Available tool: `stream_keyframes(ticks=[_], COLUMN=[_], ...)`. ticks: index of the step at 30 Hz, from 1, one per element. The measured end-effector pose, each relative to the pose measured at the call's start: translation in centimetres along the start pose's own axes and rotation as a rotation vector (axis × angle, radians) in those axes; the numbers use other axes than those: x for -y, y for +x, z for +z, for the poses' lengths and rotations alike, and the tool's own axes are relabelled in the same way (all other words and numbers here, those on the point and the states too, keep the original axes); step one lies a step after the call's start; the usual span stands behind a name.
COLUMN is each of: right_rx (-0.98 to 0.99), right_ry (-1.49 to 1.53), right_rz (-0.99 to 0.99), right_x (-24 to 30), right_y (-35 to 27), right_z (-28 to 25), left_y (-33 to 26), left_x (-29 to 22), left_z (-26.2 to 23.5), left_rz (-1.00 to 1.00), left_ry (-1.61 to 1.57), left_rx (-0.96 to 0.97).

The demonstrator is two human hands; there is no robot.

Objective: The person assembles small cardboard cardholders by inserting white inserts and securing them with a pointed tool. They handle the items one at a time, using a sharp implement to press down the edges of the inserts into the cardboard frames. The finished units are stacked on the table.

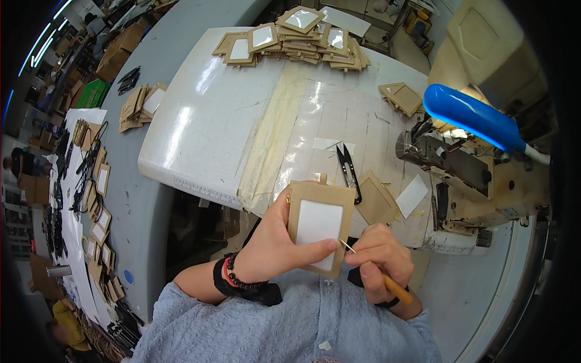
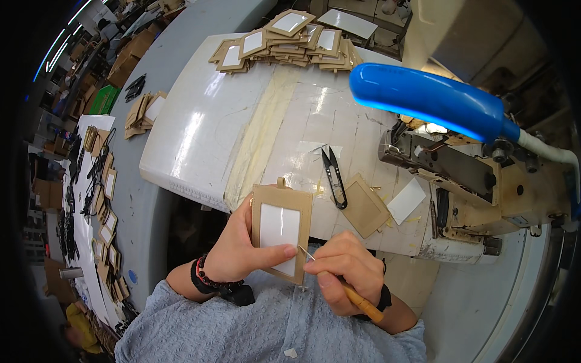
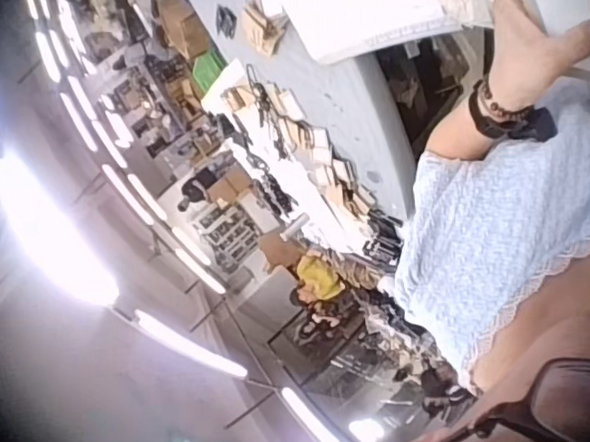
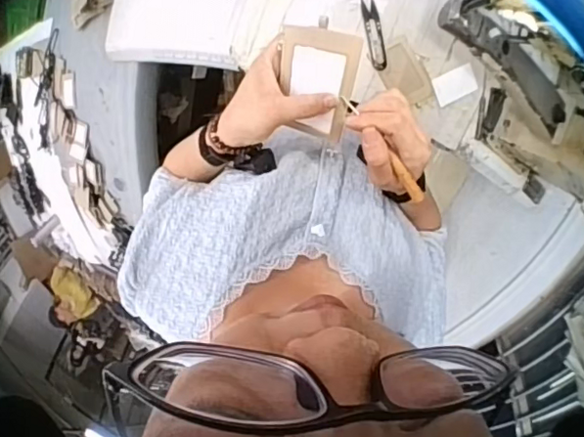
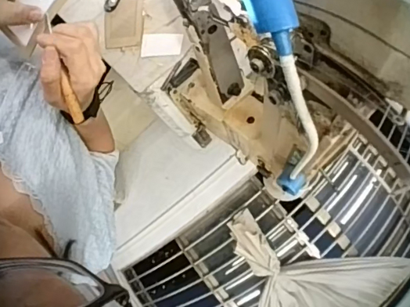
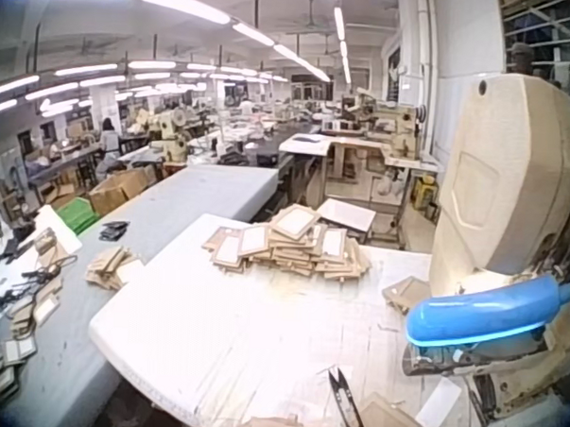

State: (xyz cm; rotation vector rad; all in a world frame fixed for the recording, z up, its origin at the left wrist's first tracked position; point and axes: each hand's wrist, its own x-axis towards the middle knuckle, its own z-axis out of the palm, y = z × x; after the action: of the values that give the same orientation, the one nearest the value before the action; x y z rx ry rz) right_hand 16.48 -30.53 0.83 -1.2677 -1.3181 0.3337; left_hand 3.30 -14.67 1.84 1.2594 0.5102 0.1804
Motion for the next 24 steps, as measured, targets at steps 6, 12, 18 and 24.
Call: stream_keyframes(ticks=[6,12,18,24], right_rx=[0.075,0.026,0.163,-0.135], right_ry=[-0.136,-0.287,-0.179,0.312], right_rz=[-0.022,-0.110,0.042,0.227], right_x=[0.8,0.2,0.9,0.5], right_y=[0.0,-0.6,-0.4,-0.7], right_z=[-0.3,-0.1,-0.4,0.4], left_y=[0.2,0.2,0.3,0.2], left_x=[0.0,0.0,0.3,0.3], left_z=[-0.2,-0.1,-0.2,-0.3], left_rz=[-0.010,-0.004,-0.025,-0.025], left_ry=[0.043,0.044,-0.002,0.033], left_rx=[-0.005,-0.029,-0.038,-0.039])
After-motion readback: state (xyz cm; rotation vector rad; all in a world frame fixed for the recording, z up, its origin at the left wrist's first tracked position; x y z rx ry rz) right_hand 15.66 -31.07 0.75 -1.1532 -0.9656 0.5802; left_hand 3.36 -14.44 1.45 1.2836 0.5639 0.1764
